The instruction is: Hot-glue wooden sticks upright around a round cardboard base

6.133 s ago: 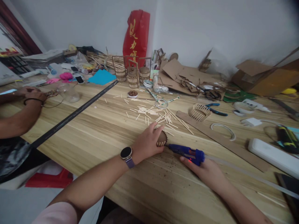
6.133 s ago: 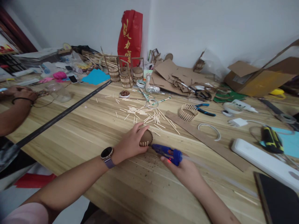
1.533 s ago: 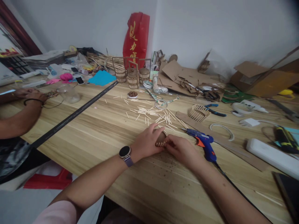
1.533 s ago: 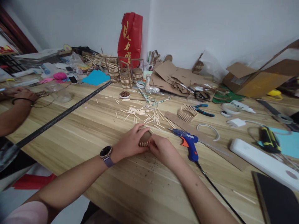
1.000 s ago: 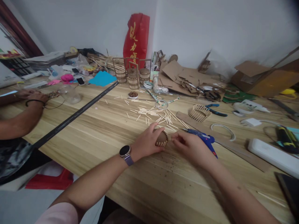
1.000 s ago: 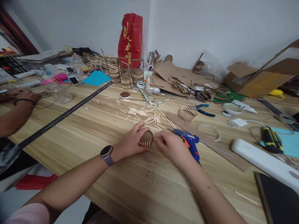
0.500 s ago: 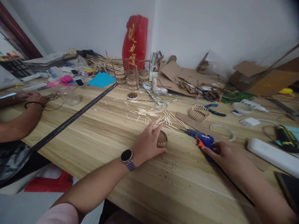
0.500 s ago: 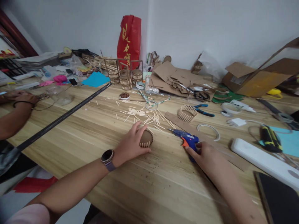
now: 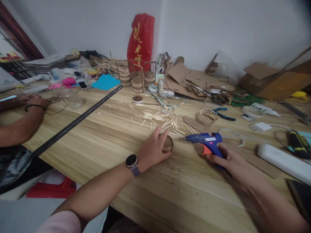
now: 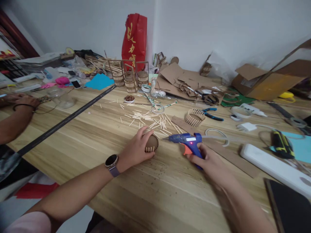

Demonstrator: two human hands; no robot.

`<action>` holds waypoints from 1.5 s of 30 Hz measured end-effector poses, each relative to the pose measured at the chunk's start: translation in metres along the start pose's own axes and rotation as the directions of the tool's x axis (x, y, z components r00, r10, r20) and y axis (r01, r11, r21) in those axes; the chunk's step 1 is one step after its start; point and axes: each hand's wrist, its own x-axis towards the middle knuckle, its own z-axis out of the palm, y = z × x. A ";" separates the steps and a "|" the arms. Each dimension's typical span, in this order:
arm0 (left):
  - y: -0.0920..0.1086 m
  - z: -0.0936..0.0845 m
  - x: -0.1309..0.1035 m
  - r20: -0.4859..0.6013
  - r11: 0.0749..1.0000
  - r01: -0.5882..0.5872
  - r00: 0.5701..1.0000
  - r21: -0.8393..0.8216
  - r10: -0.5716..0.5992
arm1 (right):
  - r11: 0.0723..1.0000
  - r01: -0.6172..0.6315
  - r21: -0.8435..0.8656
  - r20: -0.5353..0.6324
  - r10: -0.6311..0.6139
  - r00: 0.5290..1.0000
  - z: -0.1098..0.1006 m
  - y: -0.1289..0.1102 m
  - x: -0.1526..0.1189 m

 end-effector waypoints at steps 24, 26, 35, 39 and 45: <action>-0.001 -0.002 0.000 0.024 1.000 0.006 1.000 0.004 -0.006 | 0.966 0.194 -0.171 0.227 -0.153 0.962 0.028 -0.004 -0.013; 0.000 -0.003 0.001 0.028 1.000 0.006 1.000 0.002 -0.006 | 0.953 0.215 -0.213 0.241 -0.162 0.957 0.029 -0.005 -0.013; -0.003 -0.001 0.000 0.024 1.000 0.007 1.000 0.000 -0.007 | 0.905 0.320 -0.282 0.266 -0.246 0.932 0.031 -0.005 -0.012; -0.002 -0.001 -0.001 0.020 1.000 0.005 1.000 -0.006 -0.004 | 0.885 0.328 -0.329 0.282 -0.240 0.929 0.032 -0.002 -0.012; -0.002 -0.001 -0.001 0.021 1.000 -0.001 1.000 0.006 0.001 | 0.878 0.326 -0.349 0.283 -0.233 0.930 0.034 0.001 -0.012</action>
